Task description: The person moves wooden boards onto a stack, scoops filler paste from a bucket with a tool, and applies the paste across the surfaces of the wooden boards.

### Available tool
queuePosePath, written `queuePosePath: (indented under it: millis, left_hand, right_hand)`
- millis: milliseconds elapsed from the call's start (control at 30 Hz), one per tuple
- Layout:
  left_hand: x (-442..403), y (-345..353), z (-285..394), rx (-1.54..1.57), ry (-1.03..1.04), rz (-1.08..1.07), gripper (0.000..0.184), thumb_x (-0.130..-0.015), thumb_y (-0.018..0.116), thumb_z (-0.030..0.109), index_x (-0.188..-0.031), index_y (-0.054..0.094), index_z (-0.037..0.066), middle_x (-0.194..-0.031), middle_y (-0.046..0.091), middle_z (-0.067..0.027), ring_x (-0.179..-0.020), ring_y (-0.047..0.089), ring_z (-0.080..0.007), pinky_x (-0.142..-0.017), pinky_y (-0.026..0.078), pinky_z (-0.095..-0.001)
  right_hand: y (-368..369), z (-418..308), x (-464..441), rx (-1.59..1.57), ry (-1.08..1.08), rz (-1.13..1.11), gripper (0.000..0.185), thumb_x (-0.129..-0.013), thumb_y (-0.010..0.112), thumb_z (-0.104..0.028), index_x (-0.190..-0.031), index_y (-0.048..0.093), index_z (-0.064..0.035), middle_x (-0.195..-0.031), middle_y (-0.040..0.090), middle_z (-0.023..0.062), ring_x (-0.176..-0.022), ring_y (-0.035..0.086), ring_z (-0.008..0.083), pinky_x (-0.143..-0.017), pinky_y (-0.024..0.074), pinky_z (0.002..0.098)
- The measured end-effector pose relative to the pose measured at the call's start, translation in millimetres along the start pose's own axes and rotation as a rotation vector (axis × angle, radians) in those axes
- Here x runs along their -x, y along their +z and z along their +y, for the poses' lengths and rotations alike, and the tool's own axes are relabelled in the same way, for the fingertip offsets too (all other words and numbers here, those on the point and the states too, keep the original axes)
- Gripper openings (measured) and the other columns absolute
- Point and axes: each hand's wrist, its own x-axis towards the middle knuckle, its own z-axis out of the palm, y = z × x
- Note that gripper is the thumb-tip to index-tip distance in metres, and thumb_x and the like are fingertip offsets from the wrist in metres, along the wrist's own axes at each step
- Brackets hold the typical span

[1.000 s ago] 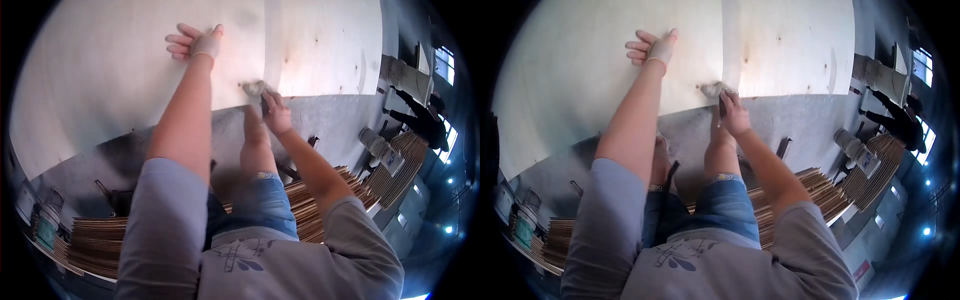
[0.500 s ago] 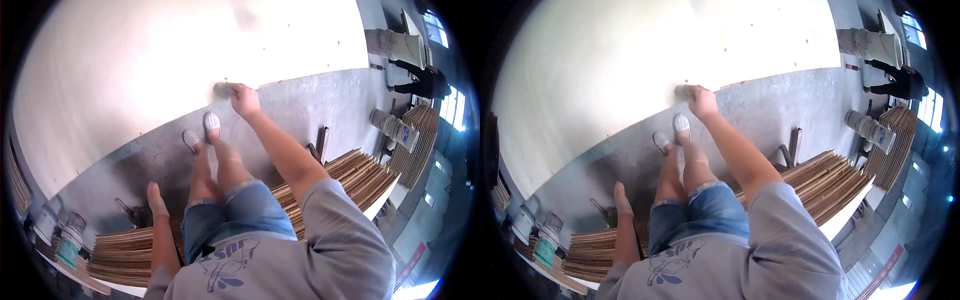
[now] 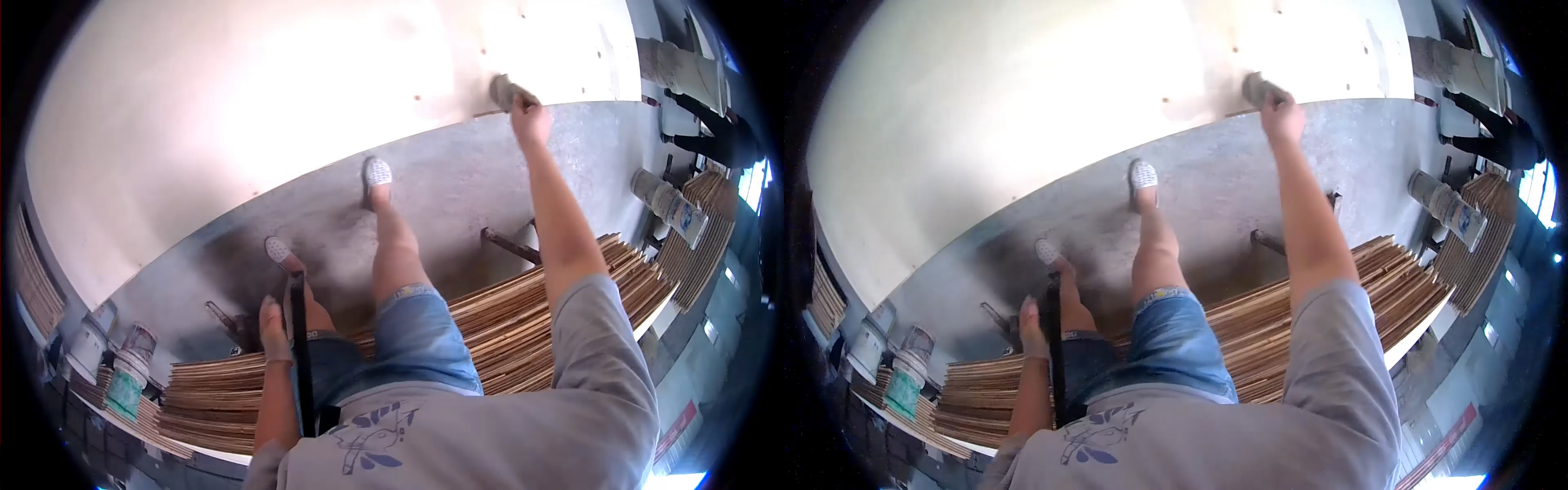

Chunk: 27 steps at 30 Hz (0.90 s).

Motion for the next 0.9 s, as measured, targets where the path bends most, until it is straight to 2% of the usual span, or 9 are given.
queuePosePath:
  millis: [67, 100, 200, 367, 500, 633, 733, 800, 900]
  left_hand:
    - [-14, 3, 10, 0.297, 0.002, -0.117, 0.036, -0.095, 0.046, 0.021, -0.127, 0.046, 0.006, -0.095, 0.055, -0.0009, -0.092, 0.053, -0.0184, -0.087, 0.042, -0.0331]
    - [-13, -1, 39, 0.465, -0.170, -0.106, 0.038, -0.094, 0.048, 0.021, -0.130, 0.044, 0.009, -0.092, 0.055, -0.0012, -0.090, 0.054, -0.0199, -0.086, 0.043, -0.0346]
    - [-66, -36, -22, 0.088, 0.199, -0.019, 0.034, -0.090, 0.056, 0.020, -0.120, 0.055, 0.003, -0.120, 0.057, -0.0098, -0.112, 0.052, -0.0192, -0.097, 0.039, -0.0287]
    - [-100, -149, -13, 0.316, 0.171, -0.040, 0.040, -0.088, 0.059, 0.018, -0.126, 0.051, 0.004, -0.130, 0.051, -0.0114, -0.119, 0.048, -0.0208, -0.099, 0.037, -0.0293]
    - [-144, -315, 15, 0.018, 0.209, 0.179, 0.064, -0.083, 0.062, 0.042, -0.135, 0.041, 0.009, -0.135, 0.045, -0.0155, -0.125, 0.041, -0.0248, -0.103, 0.032, -0.0342]
    - [-312, -446, 20, -0.389, 0.296, 0.609, 0.095, -0.066, 0.071, 0.058, -0.139, 0.033, 0.010, -0.143, 0.032, -0.0166, -0.134, 0.025, -0.0299, -0.110, 0.019, -0.0399]
    - [-387, -485, 77, -0.526, 0.072, 0.779, 0.111, -0.059, 0.072, 0.062, -0.143, 0.022, 0.010, -0.148, 0.021, -0.0159, -0.138, 0.015, -0.0303, -0.112, 0.011, -0.0413]
    - [-434, -491, 84, -0.427, -0.010, 0.593, 0.122, -0.057, 0.072, 0.065, -0.146, 0.008, 0.013, -0.151, 0.009, -0.0186, -0.139, 0.007, -0.0332, -0.112, 0.008, -0.0432]
    - [-436, -470, 102, -0.544, -0.088, 0.633, 0.135, -0.050, 0.071, 0.071, -0.146, -0.006, 0.016, -0.150, -0.004, -0.0241, -0.138, -0.002, -0.0409, -0.110, 0.004, -0.0480]
  right_hand:
    - [27, -48, 65, -0.074, -0.273, 0.128, 0.023, -0.085, 0.054, -0.023, -0.102, 0.065, -0.0143, -0.093, 0.065, 0.0097, -0.077, 0.063, 0.0342, -0.070, 0.0504, 0.0428]
    - [35, -84, 99, -0.100, -0.293, 0.069, 0.023, -0.083, 0.054, -0.019, -0.104, 0.065, -0.0169, -0.097, 0.064, 0.0084, -0.078, 0.063, 0.0333, -0.070, 0.0506, 0.0428]
    - [64, -187, 197, -0.127, -0.411, 0.009, 0.039, -0.075, 0.057, -0.006, -0.111, 0.061, -0.0219, -0.094, 0.062, 0.0072, -0.076, 0.063, 0.0305, -0.069, 0.0518, 0.0412]
    - [94, -338, 348, -0.201, -0.481, -0.234, 0.034, -0.076, 0.058, -0.010, -0.109, 0.062, -0.0171, -0.098, 0.063, 0.0110, -0.083, 0.062, 0.0327, -0.077, 0.0500, 0.0423]
    - [101, -402, 407, -0.520, -0.350, -0.405, 0.030, -0.083, 0.057, -0.018, -0.111, 0.063, -0.0104, -0.108, 0.063, 0.0149, -0.093, 0.063, 0.0301, -0.082, 0.0494, 0.0362]
    - [70, -517, 411, -1.041, -0.150, -0.537, 0.032, -0.094, 0.047, -0.018, -0.114, 0.058, 0.0046, -0.104, 0.063, 0.0137, -0.099, 0.060, 0.0191, -0.084, 0.0491, 0.0325]
    - [68, -616, 365, -0.989, -0.401, -0.383, 0.032, -0.093, 0.048, -0.017, -0.114, 0.057, 0.0056, -0.106, 0.062, 0.0152, -0.098, 0.060, 0.0185, -0.087, 0.0486, 0.0320]
    - [95, -693, 323, -1.172, -0.377, -0.359, 0.033, -0.093, 0.050, -0.017, -0.116, 0.056, 0.0051, -0.106, 0.061, 0.0162, -0.097, 0.060, 0.0202, -0.086, 0.0496, 0.0324]
    - [126, -812, 257, -1.457, -0.199, -0.494, 0.030, -0.092, 0.050, -0.015, -0.116, 0.055, 0.0026, -0.110, 0.058, 0.0151, -0.107, 0.055, 0.0249, -0.089, 0.0485, 0.0394]
